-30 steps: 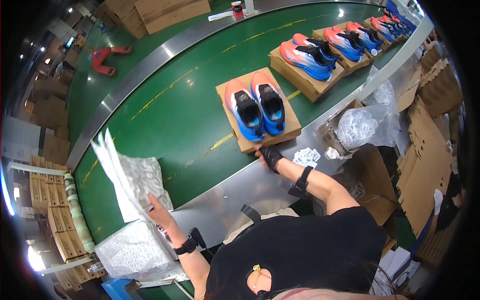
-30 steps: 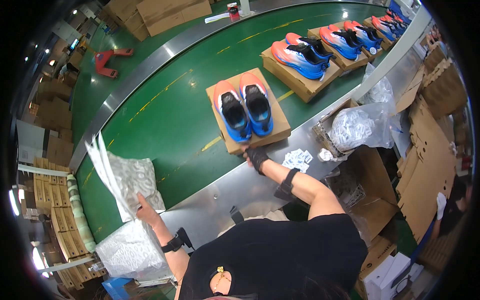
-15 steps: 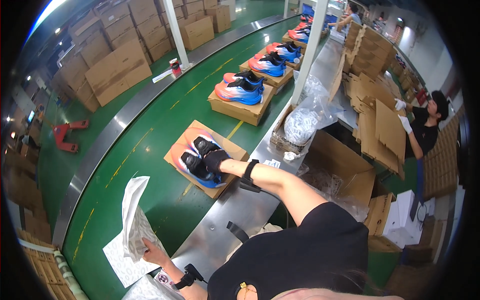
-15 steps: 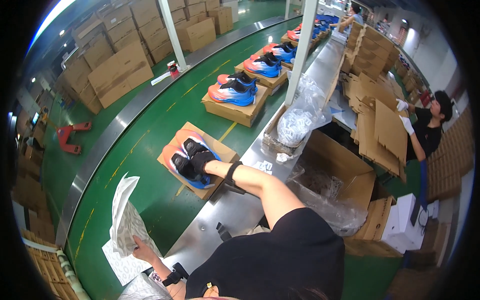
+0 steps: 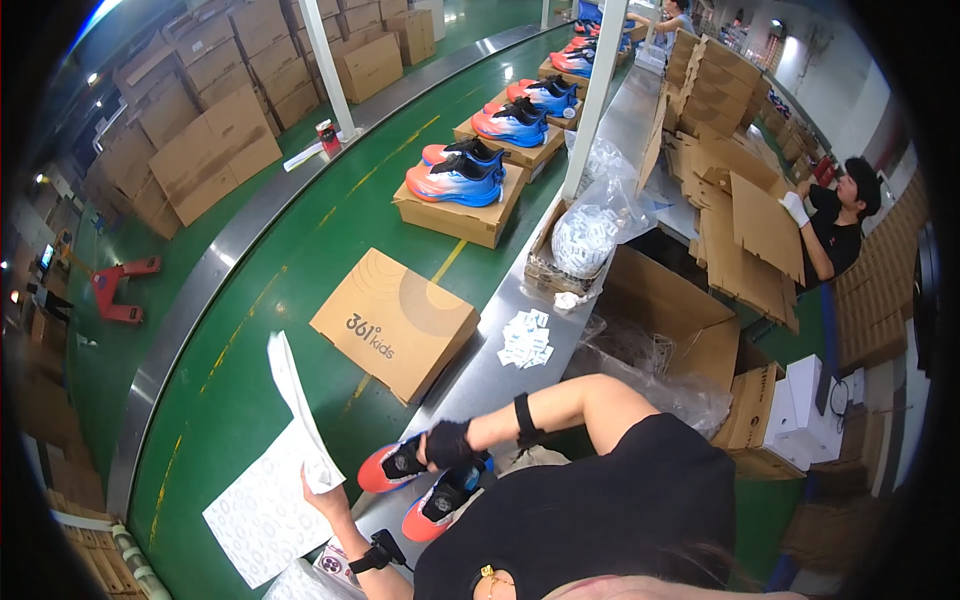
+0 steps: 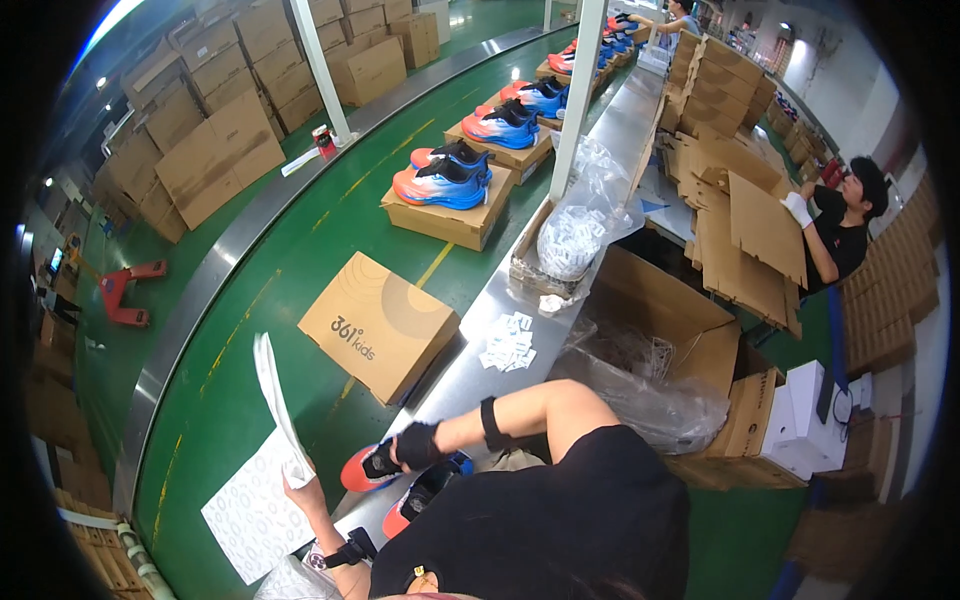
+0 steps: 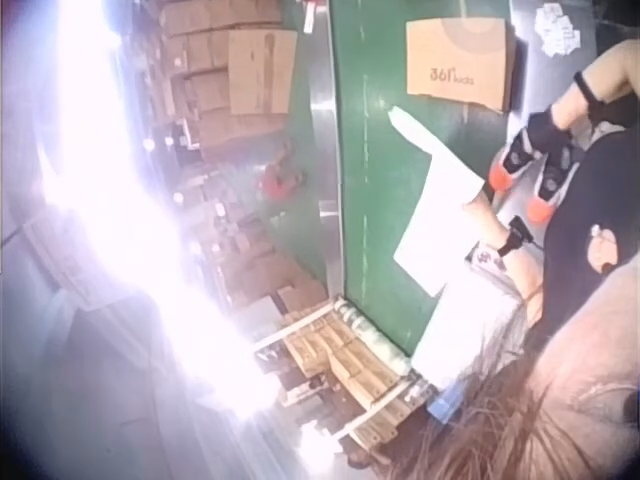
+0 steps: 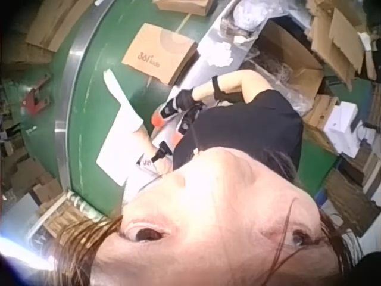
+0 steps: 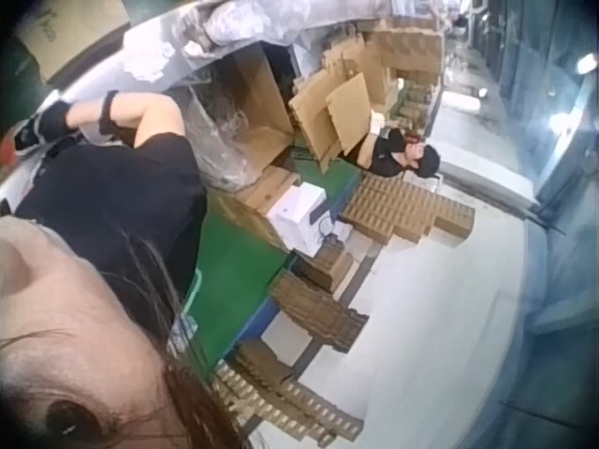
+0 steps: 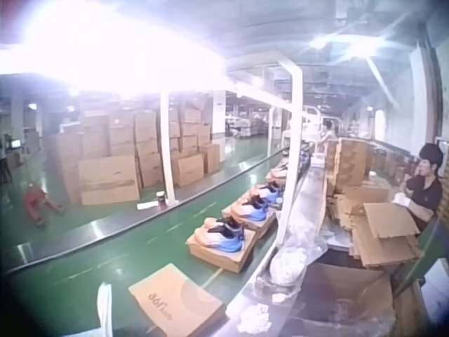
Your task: Packing pairs of shoes into boxes with tissue paper on a conveyor belt
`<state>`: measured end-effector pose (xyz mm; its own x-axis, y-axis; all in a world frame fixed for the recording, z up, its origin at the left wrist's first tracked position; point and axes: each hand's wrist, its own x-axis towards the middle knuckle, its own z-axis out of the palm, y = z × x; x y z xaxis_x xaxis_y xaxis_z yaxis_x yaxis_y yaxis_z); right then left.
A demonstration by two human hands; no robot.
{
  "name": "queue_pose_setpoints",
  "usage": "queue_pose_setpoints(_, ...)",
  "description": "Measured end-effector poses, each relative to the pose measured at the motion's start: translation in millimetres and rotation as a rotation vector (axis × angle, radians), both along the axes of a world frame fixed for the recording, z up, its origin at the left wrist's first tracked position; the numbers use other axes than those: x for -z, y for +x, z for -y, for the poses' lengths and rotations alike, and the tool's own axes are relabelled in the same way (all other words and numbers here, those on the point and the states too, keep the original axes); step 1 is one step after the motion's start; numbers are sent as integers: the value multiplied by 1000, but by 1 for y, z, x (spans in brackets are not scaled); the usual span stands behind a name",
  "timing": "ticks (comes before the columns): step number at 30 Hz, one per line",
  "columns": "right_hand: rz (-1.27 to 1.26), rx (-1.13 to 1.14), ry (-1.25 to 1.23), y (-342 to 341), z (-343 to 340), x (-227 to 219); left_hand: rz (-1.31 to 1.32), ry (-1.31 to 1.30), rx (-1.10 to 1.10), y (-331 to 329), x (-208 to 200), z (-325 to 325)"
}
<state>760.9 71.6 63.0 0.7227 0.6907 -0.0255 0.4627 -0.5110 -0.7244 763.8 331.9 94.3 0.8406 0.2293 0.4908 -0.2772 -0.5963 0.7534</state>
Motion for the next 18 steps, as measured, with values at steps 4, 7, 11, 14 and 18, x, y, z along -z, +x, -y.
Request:
queue_pose_setpoints(4,510,188,-280,54,31,-8,-136,-47,-73,-6,8,-2)
queue_pose_setpoints(7,926,223,-314,84,62,31,-160,-186,-191,10,10,-2)
queue_pose_setpoints(11,741,15,-161,92,57,14,-145,-307,-359,31,30,-12)
queue_pose_setpoints(14,742,144,102,87,66,-11,-476,-605,-424,47,-15,61)
queue_pose_setpoints(18,640,377,416,72,53,-63,-277,-325,53,70,26,75)
